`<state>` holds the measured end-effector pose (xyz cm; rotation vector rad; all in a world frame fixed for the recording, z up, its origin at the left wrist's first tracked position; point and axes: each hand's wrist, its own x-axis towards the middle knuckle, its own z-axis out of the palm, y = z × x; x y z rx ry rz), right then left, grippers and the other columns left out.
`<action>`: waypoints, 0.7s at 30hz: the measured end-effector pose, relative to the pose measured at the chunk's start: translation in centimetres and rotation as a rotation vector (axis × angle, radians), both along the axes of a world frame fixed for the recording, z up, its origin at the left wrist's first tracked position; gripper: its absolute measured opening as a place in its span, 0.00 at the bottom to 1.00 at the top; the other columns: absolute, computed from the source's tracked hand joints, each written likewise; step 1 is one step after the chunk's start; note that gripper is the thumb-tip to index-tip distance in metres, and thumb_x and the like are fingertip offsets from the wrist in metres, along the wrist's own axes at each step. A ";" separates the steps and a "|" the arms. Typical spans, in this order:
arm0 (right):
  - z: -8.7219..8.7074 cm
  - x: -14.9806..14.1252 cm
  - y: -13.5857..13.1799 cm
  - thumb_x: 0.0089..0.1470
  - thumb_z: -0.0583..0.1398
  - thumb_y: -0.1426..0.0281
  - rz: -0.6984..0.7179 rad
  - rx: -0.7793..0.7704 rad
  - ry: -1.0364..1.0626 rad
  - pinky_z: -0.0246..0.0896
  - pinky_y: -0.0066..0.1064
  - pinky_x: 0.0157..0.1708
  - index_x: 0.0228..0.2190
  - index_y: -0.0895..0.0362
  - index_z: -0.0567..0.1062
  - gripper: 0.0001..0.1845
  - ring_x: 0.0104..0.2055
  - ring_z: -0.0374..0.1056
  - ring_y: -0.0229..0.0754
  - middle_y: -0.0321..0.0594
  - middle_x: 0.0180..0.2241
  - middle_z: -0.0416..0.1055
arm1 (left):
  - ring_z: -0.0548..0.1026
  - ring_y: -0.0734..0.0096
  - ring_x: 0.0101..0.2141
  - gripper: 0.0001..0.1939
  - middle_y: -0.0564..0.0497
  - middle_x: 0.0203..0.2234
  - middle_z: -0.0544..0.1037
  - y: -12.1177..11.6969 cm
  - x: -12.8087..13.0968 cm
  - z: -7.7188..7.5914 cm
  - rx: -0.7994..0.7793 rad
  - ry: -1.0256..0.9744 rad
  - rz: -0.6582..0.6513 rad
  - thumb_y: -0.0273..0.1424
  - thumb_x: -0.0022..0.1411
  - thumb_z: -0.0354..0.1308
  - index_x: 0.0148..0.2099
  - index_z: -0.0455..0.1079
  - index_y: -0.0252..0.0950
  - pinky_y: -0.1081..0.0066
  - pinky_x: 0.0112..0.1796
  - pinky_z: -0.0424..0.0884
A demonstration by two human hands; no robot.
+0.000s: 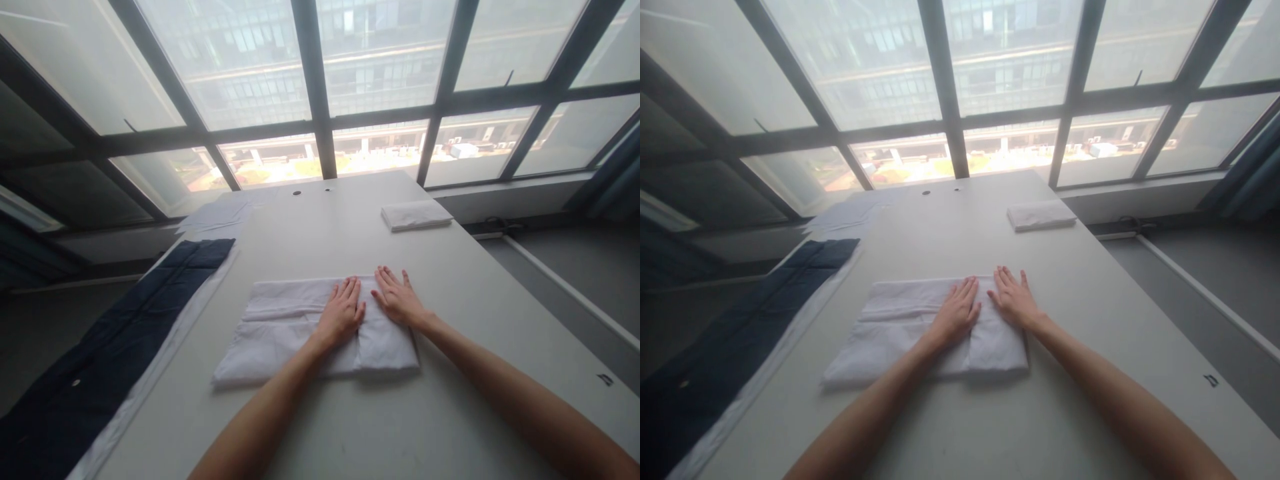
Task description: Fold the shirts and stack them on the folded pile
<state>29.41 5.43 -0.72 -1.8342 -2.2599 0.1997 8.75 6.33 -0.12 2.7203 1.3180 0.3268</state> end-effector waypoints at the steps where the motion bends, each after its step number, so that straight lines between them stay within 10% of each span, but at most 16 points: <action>1: 0.0 0.7 0.1 0.69 0.39 0.54 -0.022 -0.008 -0.015 0.22 0.60 0.68 0.69 0.63 0.51 0.37 0.74 0.38 0.50 0.52 0.71 0.44 | 0.48 0.59 0.70 0.31 0.40 0.71 0.52 0.0 0.0 0.1 0.000 0.003 0.000 0.39 0.74 0.41 0.72 0.51 0.28 0.54 0.67 0.47; 7: 1.4 1.8 -1.5 0.70 0.38 0.59 -0.155 0.043 0.011 0.32 0.58 0.69 0.68 0.67 0.52 0.35 0.74 0.38 0.51 0.54 0.71 0.45 | 0.48 0.60 0.70 0.31 0.41 0.70 0.52 -0.1 0.2 0.3 -0.007 0.002 0.005 0.38 0.73 0.41 0.72 0.51 0.28 0.54 0.67 0.47; 21: 0.1 -3.7 -8.3 0.66 0.49 0.55 0.103 0.041 -0.010 0.31 0.51 0.70 0.69 0.67 0.51 0.40 0.74 0.34 0.53 0.55 0.71 0.40 | 0.43 0.61 0.71 0.30 0.42 0.71 0.51 -0.3 0.0 0.5 0.000 -0.024 0.055 0.35 0.72 0.41 0.73 0.49 0.30 0.50 0.67 0.43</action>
